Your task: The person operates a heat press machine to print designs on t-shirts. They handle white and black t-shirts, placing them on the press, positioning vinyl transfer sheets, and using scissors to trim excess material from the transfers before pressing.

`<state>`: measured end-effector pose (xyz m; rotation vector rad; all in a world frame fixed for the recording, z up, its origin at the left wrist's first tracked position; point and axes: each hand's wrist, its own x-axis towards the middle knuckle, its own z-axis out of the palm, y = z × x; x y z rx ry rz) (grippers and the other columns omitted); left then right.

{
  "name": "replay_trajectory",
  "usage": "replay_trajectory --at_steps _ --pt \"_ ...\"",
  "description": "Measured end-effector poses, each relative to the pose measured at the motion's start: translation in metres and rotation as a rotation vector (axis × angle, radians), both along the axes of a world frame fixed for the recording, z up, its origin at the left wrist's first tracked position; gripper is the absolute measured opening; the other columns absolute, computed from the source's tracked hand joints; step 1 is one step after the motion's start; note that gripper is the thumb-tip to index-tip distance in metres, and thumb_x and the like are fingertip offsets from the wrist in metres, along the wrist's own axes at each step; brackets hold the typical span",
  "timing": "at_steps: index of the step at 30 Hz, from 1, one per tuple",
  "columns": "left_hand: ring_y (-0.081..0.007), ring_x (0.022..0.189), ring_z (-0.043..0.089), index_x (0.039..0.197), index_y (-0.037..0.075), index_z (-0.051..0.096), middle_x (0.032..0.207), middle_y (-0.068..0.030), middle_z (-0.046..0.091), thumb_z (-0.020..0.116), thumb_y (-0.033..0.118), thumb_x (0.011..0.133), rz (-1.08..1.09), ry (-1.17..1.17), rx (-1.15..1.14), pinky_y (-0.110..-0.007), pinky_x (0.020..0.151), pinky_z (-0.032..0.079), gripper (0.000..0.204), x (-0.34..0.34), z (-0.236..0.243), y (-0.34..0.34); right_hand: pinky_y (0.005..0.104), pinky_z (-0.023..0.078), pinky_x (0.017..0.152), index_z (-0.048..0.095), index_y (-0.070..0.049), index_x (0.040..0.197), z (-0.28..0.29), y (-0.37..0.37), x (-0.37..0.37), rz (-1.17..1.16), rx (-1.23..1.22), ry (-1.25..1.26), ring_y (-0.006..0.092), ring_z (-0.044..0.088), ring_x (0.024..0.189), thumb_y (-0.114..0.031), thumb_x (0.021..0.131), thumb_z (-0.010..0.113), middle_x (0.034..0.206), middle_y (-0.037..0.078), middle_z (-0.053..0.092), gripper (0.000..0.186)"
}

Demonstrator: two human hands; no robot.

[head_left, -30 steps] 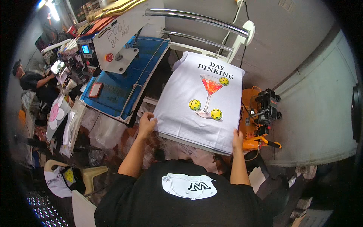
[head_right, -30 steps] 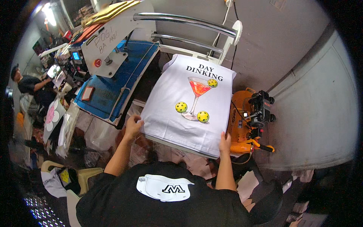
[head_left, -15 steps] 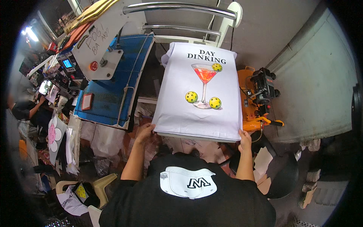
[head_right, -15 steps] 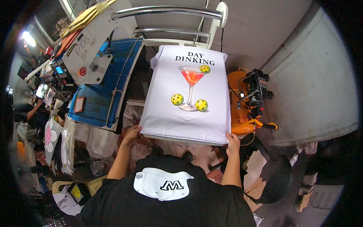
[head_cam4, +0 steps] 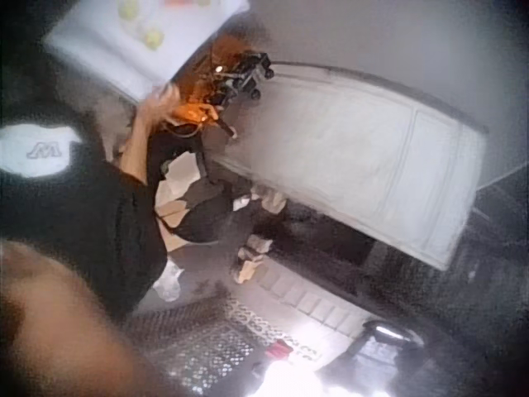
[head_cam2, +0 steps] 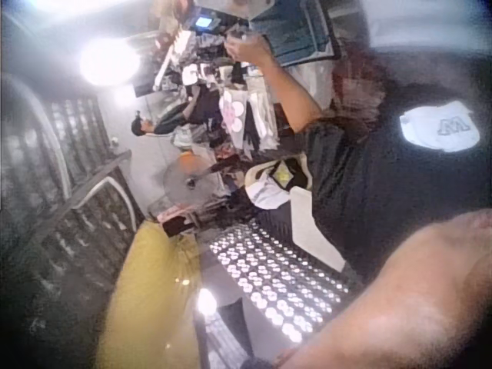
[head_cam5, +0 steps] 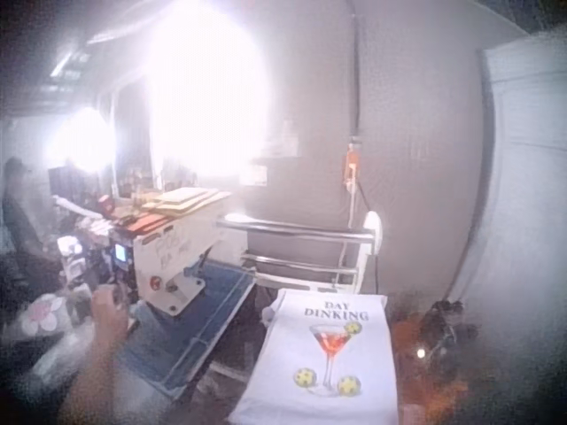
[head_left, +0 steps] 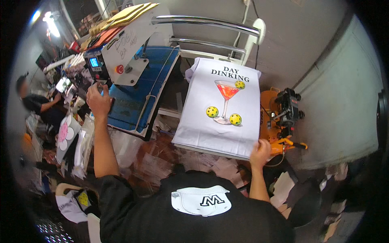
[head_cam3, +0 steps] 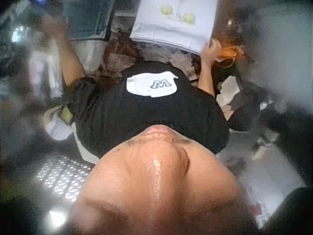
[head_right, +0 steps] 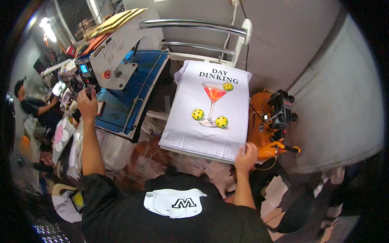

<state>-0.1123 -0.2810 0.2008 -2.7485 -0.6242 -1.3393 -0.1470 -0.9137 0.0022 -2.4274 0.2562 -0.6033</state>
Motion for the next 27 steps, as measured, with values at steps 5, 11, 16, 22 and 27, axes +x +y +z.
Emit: replay_trajectory --at_steps 5,11,16,22,27 --pt "-0.0411 0.129 0.047 0.131 0.005 0.058 0.136 -0.0180 0.053 0.052 0.059 0.095 0.183 0.270 0.010 -0.054 0.108 0.035 0.065 0.030 -0.022 0.014 0.0634 0.011 0.118 0.047 -0.018 0.149 0.011 0.111 -0.024 0.616 -0.491 0.157 0.0428 0.019 0.149 -0.066 0.089 0.053 0.160 0.019 0.029 0.077" --pt "-0.0339 0.117 0.062 0.125 0.014 0.068 0.125 -0.0154 0.067 0.063 0.057 0.086 -0.009 0.353 -0.173 -0.050 0.102 0.045 0.058 0.025 -0.016 0.063 0.0629 0.014 0.117 0.049 -0.012 0.146 0.011 0.117 -0.042 0.741 -0.359 0.123 0.0490 0.023 0.145 -0.060 0.087 0.060 0.156 0.025 0.033 0.076" --pt "-0.0372 0.114 0.063 0.120 0.005 0.066 0.122 -0.0197 0.066 0.074 0.049 0.077 0.205 0.453 -0.151 -0.048 0.098 0.050 0.062 0.050 0.001 -0.010 0.0566 0.028 0.115 0.055 0.004 0.131 0.007 0.084 -0.049 0.813 -0.123 -0.072 0.0526 0.035 0.136 -0.028 0.083 0.075 0.143 0.035 0.042 0.061" --pt "-0.0330 0.149 0.029 0.143 0.008 0.049 0.155 -0.0142 0.041 0.069 0.037 0.081 0.180 0.464 -0.269 -0.052 0.115 0.034 0.071 0.040 -0.002 -0.030 0.0556 0.032 0.113 0.062 0.002 0.119 0.014 0.075 -0.060 0.910 -0.024 0.030 0.0514 0.041 0.132 -0.018 0.082 0.072 0.137 0.033 0.049 0.044" --pt "-0.0338 0.151 0.022 0.151 0.006 0.037 0.159 -0.0158 0.034 0.070 0.026 0.074 0.283 0.639 -0.252 -0.053 0.115 0.034 0.086 0.037 0.003 -0.039 0.0495 0.041 0.106 0.068 0.001 0.107 0.020 0.085 -0.050 0.967 -0.022 0.079 0.0435 0.052 0.122 -0.016 0.082 0.071 0.126 0.026 0.059 0.031"
